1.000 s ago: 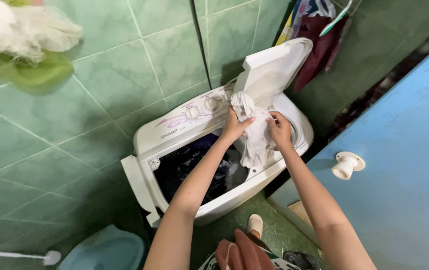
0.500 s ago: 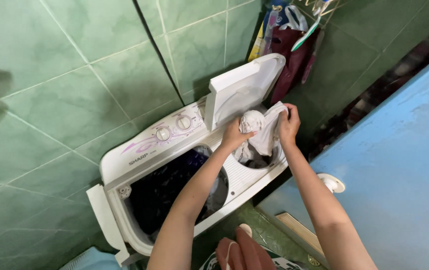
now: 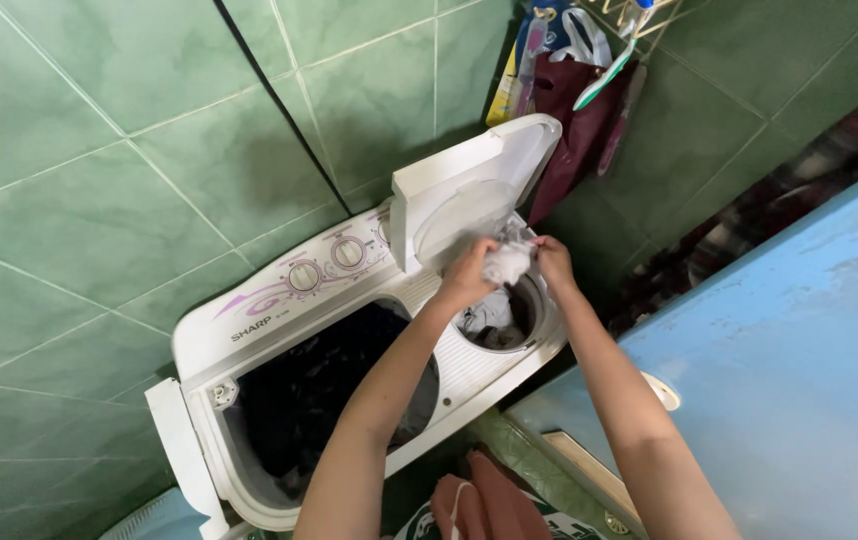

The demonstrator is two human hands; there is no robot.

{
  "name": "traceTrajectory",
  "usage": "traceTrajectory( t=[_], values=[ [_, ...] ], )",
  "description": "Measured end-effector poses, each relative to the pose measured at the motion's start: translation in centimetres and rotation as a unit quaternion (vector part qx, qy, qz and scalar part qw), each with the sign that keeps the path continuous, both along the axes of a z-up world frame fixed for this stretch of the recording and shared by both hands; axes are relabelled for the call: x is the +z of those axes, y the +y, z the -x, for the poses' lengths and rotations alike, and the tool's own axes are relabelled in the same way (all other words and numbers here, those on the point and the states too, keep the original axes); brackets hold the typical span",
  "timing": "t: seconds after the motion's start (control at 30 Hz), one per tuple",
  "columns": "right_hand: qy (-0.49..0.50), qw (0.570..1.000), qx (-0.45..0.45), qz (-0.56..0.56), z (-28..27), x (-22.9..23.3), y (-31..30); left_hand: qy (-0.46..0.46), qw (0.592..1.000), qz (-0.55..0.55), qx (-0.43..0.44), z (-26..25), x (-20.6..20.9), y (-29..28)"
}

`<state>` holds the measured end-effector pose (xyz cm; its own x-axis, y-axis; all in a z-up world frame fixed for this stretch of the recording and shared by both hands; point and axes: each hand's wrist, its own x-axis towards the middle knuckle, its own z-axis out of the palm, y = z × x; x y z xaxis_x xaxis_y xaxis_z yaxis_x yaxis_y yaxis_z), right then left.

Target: Transferring and arranging wet clothes in a twin-tub washing machine

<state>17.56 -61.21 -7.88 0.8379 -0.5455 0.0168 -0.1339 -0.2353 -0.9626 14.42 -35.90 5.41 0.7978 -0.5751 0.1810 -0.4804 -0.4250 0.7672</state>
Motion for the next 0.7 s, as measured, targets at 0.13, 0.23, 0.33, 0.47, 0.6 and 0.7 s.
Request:
traceTrajectory(
  t=[0.13, 0.23, 0.33, 0.47, 0.6, 0.7],
  values=[
    [0.149, 0.977, 0.036, 0.147, -1.9, -6.4, -3.3, 0.035, 0.973, -0.19, -0.127, 0.2, -6.2, -0.4],
    [0.196, 0.952, 0.092, 0.215, 1.1, -1.8, -0.7, 0.02, 0.934, -0.33, -0.138, -1.6, -11.2, -1.8],
    [0.239, 0.922, 0.168, 0.255, 1.1, -1.0, 0.4, 0.024, 0.923, -0.365, -0.118, -1.4, -9.1, -1.3],
    [0.256, 0.885, 0.297, 0.252, 0.4, -3.2, 0.8, -0.019, 0.905, -0.409, -0.113, -1.6, -9.3, -1.4],
    [0.271, 0.85, 0.363, 0.271, 0.1, -3.2, 2.1, -0.037, 0.903, -0.412, -0.113, -1.6, -8.9, -0.2],
    [0.28, 0.845, 0.364, 0.276, -0.2, -1.7, 3.4, -0.052, 0.914, -0.393, -0.083, -0.7, -7.0, 1.3]
  ],
)
